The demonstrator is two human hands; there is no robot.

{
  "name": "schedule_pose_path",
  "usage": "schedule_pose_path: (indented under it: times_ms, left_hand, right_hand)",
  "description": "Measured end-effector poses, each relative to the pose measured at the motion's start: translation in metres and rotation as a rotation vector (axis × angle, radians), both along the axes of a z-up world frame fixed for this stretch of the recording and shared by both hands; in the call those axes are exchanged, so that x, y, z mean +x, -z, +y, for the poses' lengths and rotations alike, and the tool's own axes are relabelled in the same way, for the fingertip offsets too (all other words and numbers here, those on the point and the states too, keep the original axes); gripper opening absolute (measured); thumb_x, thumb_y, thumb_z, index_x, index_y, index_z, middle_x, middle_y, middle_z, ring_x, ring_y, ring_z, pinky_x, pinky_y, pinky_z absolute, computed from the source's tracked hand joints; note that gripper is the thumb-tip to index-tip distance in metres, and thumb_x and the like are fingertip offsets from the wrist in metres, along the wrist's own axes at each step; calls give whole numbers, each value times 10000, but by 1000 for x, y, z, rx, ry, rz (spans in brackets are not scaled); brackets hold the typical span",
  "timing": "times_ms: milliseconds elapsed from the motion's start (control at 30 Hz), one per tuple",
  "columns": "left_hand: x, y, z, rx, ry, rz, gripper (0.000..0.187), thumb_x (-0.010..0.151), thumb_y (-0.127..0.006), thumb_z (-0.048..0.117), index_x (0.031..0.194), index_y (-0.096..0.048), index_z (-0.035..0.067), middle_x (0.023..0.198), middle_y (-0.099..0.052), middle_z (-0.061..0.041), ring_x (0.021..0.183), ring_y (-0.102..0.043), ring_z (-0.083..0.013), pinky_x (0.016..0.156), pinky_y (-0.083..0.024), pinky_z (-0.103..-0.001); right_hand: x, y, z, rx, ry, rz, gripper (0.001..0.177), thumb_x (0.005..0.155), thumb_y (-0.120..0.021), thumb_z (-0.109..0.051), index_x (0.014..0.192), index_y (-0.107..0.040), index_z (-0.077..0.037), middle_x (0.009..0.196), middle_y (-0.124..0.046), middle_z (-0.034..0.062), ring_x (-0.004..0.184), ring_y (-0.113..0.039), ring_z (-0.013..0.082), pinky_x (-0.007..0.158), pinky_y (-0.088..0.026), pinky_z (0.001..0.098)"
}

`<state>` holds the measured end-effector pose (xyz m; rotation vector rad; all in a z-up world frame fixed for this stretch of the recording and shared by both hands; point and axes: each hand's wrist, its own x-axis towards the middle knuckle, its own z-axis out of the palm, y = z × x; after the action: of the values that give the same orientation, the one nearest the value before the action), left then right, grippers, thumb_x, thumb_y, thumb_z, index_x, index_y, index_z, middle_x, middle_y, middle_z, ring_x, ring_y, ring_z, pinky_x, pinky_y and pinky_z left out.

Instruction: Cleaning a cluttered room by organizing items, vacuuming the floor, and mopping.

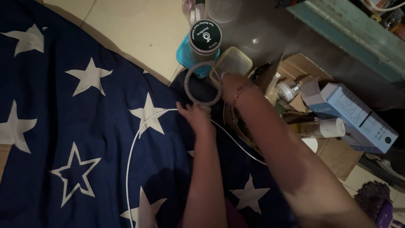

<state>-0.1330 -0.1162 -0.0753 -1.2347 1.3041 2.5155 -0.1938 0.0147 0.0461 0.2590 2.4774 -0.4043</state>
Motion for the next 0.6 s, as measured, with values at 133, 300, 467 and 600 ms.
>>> schedule_pose_path:
  times_ms: [133,300,467,600]
  left_hand:
    - [-11,-16,-9,-30,72,-41,787,942,-529,60,1616,-149,205,1614,-352,-179,1095,-624,-268,765,-571,-346]
    - [2,38,-19,-84,-82,147,564,1041,-532,71,1589,-424,-4,1414,-534,-261,954,-557,-182,818,-485,-312]
    - [-16,-53,-61,-400,-368,344,480,1082,-459,66,1552,-408,-15,1412,-540,-197,1202,-541,-188,999,-437,-284]
    - [-18,-76,-68,-428,-454,388,463,1033,-445,25,1494,-449,-19,1516,-527,-169,1381,-536,-228,1126,-428,-295]
  right_hand:
    - [20,-21,-27,113,-61,-41,445,847,-696,-89,1280,-617,-24,1277,-649,234,1145,-655,390,987,-460,526]
    - [40,36,-67,106,121,15,326,933,-647,-112,1237,-674,2,1226,-685,241,1116,-673,378,965,-553,487]
    - [24,84,-84,-8,362,118,387,848,-738,-131,1204,-671,3,1260,-613,269,1060,-659,403,878,-582,504]
    - [21,73,-83,-32,217,278,429,749,-844,-227,1124,-733,-50,1203,-661,251,1063,-652,415,922,-538,513]
